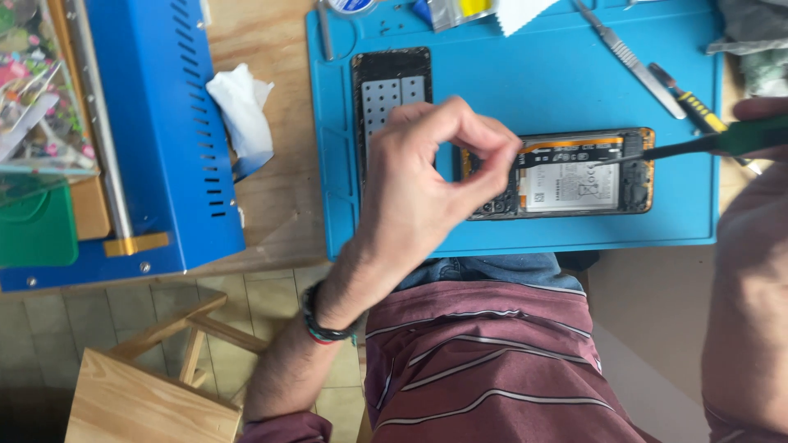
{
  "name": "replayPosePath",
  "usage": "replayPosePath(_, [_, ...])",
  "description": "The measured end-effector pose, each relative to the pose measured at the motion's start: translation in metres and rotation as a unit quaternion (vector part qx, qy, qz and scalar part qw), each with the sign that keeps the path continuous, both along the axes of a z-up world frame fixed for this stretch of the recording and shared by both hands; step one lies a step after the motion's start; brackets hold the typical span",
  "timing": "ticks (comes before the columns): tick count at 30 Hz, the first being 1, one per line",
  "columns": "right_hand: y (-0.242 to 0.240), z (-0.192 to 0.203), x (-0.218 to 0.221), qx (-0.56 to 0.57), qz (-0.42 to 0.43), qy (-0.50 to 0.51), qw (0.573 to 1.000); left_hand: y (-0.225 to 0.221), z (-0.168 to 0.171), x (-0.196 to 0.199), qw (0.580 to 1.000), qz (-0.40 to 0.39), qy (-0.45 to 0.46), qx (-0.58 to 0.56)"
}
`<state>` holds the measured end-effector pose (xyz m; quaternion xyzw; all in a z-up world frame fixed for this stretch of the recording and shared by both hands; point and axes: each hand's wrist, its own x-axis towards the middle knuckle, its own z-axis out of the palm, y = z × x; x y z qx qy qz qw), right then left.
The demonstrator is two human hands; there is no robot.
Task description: Using a precision screwdriver to fasten internal components and cover plates during a mobile phone repair.
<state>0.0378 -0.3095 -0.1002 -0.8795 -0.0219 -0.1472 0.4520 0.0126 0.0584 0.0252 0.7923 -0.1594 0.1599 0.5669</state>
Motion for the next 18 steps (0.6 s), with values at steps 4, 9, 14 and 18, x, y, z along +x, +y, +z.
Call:
replayPosePath(4, [0.045,0.034,-0.01,0.145,0.027,-0.054,0.988,-0.03,-0.013,-0.006,0.999,0.029,0.016,-0.011])
replayPosePath(9, [0.052,0.042,-0.015,0.158,0.06,-0.129,0.977,-0.043,-0.015,-0.01,0.999,0.035,0.015,-0.004])
replayPosePath(14, [0.043,0.036,-0.02,0.177,0.012,-0.1,0.979,-0.047,-0.02,-0.013,0.998,0.047,0.042,0.016])
replayPosePath(18, [0.038,0.034,-0.022,0.155,0.036,-0.11,0.981,-0.049,-0.019,-0.014,0.997,0.048,0.054,0.007])
